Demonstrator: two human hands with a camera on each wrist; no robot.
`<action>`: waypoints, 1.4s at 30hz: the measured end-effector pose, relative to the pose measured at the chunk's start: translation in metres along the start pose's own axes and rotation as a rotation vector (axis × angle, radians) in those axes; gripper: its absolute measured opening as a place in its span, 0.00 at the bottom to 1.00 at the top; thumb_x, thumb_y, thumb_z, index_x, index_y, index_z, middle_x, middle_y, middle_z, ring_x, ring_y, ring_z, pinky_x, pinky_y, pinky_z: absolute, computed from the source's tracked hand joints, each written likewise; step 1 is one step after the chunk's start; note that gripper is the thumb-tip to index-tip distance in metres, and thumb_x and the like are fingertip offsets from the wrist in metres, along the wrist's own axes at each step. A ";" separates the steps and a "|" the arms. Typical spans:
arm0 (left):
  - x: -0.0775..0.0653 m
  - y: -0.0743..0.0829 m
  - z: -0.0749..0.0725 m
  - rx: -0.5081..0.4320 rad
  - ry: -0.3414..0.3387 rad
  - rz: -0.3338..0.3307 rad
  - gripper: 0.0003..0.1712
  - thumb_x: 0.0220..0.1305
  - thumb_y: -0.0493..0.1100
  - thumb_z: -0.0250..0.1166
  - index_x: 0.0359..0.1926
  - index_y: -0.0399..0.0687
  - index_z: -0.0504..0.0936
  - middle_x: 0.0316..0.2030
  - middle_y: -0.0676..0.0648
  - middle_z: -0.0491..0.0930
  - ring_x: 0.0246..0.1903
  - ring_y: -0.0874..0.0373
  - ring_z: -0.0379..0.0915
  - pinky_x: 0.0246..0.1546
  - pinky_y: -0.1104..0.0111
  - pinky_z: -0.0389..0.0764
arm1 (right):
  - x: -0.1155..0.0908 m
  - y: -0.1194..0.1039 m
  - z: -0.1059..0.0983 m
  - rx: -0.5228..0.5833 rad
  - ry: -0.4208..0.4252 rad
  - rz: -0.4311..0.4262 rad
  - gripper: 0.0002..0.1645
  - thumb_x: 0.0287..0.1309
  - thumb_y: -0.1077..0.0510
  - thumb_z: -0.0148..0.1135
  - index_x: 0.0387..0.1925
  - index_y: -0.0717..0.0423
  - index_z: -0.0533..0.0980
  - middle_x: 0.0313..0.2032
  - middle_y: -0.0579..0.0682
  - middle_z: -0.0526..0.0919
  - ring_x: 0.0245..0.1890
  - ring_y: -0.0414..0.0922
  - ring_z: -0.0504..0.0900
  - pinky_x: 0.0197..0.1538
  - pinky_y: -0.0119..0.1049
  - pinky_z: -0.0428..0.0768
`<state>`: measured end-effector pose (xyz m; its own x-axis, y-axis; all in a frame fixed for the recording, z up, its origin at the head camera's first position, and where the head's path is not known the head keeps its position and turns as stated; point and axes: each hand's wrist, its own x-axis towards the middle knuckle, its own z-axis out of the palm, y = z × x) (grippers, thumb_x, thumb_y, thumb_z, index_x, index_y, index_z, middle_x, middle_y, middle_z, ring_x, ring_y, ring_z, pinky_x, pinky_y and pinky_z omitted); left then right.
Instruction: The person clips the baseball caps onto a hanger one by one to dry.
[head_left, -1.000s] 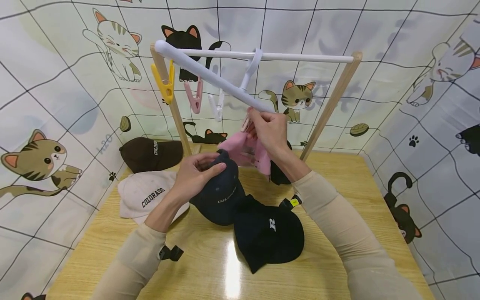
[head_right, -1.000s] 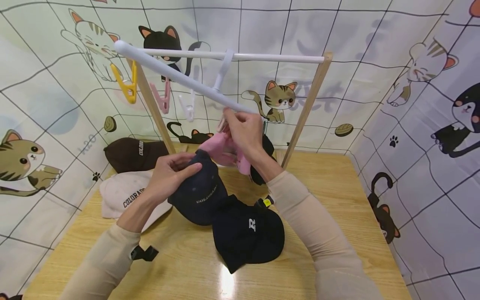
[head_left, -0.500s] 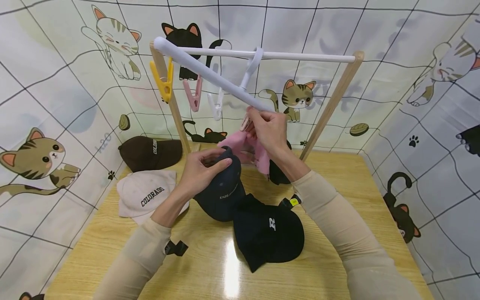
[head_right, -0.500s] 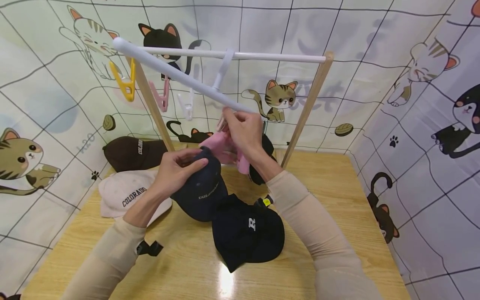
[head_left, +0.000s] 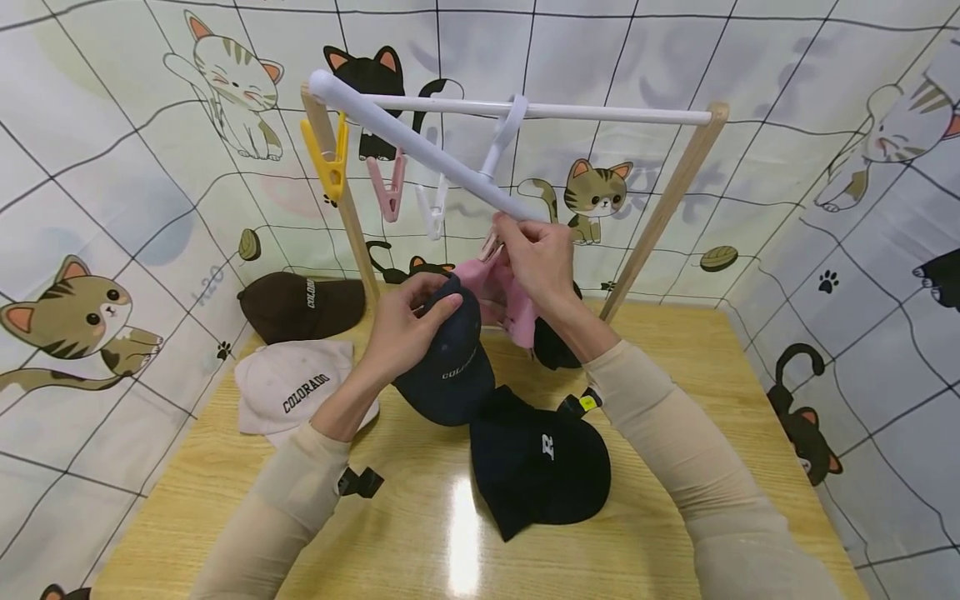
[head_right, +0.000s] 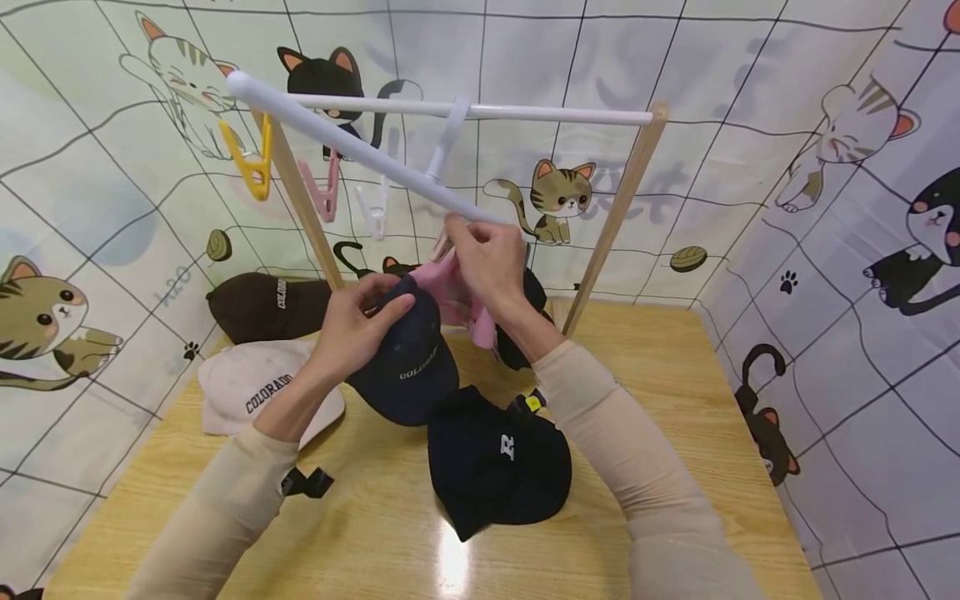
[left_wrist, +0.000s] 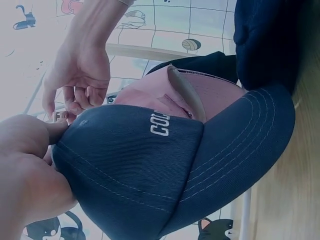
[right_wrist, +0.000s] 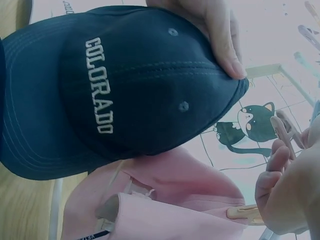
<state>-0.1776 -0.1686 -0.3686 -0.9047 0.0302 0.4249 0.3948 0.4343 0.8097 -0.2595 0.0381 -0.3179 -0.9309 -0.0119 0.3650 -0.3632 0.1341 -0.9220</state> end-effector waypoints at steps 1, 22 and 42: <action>0.002 0.001 0.001 0.009 0.004 0.008 0.18 0.78 0.45 0.75 0.60 0.38 0.88 0.51 0.38 0.93 0.51 0.45 0.90 0.56 0.54 0.87 | 0.000 0.000 0.000 -0.005 0.002 -0.001 0.26 0.76 0.44 0.69 0.29 0.58 0.93 0.16 0.44 0.82 0.24 0.43 0.79 0.26 0.32 0.73; 0.025 0.015 0.017 0.119 0.072 0.126 0.15 0.77 0.44 0.75 0.52 0.36 0.88 0.43 0.36 0.94 0.42 0.41 0.91 0.44 0.55 0.84 | -0.001 -0.004 -0.006 -0.048 -0.006 -0.053 0.25 0.74 0.45 0.70 0.28 0.60 0.91 0.18 0.52 0.82 0.20 0.41 0.74 0.22 0.33 0.62; 0.034 0.017 0.031 0.114 0.089 0.203 0.11 0.73 0.40 0.78 0.47 0.35 0.91 0.49 0.36 0.93 0.48 0.42 0.93 0.52 0.49 0.89 | 0.000 -0.006 -0.008 -0.105 0.008 -0.068 0.23 0.73 0.46 0.71 0.30 0.61 0.93 0.16 0.40 0.79 0.24 0.42 0.74 0.24 0.33 0.63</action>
<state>-0.2066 -0.1326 -0.3526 -0.7889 0.0501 0.6125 0.5419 0.5267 0.6549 -0.2566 0.0453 -0.3111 -0.9037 -0.0168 0.4279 -0.4194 0.2361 -0.8765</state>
